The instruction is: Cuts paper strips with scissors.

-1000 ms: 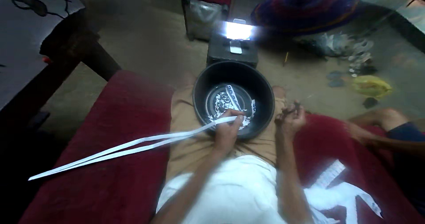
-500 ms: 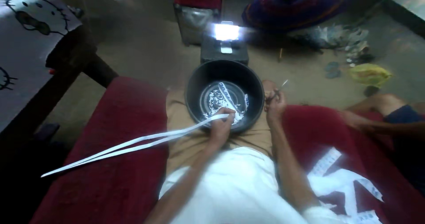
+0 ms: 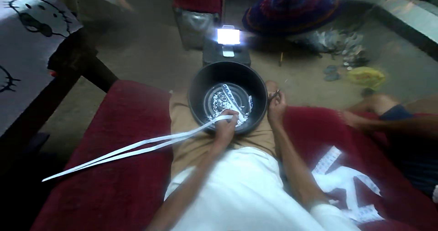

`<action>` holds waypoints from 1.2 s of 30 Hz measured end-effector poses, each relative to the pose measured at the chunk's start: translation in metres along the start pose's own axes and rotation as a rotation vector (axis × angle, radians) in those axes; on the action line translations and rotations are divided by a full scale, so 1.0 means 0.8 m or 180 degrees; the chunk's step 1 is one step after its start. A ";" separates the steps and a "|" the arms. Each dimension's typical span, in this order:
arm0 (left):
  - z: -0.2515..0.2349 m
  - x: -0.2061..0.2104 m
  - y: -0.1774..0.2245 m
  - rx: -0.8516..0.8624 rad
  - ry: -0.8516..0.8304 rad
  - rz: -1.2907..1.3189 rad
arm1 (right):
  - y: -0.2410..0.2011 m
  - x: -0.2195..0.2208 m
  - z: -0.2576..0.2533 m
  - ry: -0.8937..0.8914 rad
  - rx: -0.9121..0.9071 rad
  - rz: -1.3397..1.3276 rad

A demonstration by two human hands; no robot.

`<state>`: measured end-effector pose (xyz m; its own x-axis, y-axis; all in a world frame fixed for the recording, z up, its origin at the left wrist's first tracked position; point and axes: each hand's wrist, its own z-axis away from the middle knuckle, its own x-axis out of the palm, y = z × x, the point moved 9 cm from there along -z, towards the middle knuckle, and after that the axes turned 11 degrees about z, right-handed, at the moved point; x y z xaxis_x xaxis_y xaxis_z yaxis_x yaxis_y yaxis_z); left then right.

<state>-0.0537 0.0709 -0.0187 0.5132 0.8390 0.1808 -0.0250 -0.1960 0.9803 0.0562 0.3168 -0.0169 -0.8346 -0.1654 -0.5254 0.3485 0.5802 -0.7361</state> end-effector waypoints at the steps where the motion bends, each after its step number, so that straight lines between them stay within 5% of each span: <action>1: -0.001 0.000 -0.001 -0.0037 0.0015 -0.0022 | 0.009 0.002 0.003 0.0026 0.0031 0.0064; 14: -0.002 0.000 -0.001 -0.0173 0.0068 0.0021 | 0.009 0.005 0.013 0.0053 0.0096 0.0311; 19: -0.011 -0.006 0.006 -0.0398 0.0084 0.0768 | 0.001 -0.006 0.008 -0.0011 -0.0046 -0.0079; 27: -0.032 -0.015 0.051 -0.0205 0.0121 0.1560 | -0.148 -0.006 0.099 -0.1833 -0.0770 -0.0396; 36: -0.016 -0.028 0.069 0.0072 0.0144 0.1529 | -0.166 0.037 0.152 -0.2545 -0.1008 -0.0792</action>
<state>-0.0773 0.0480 0.0322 0.4101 0.6721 0.6165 -0.2311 -0.5773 0.7831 0.0369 0.1376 0.0136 -0.2824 -0.7535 -0.5937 -0.0358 0.6267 -0.7784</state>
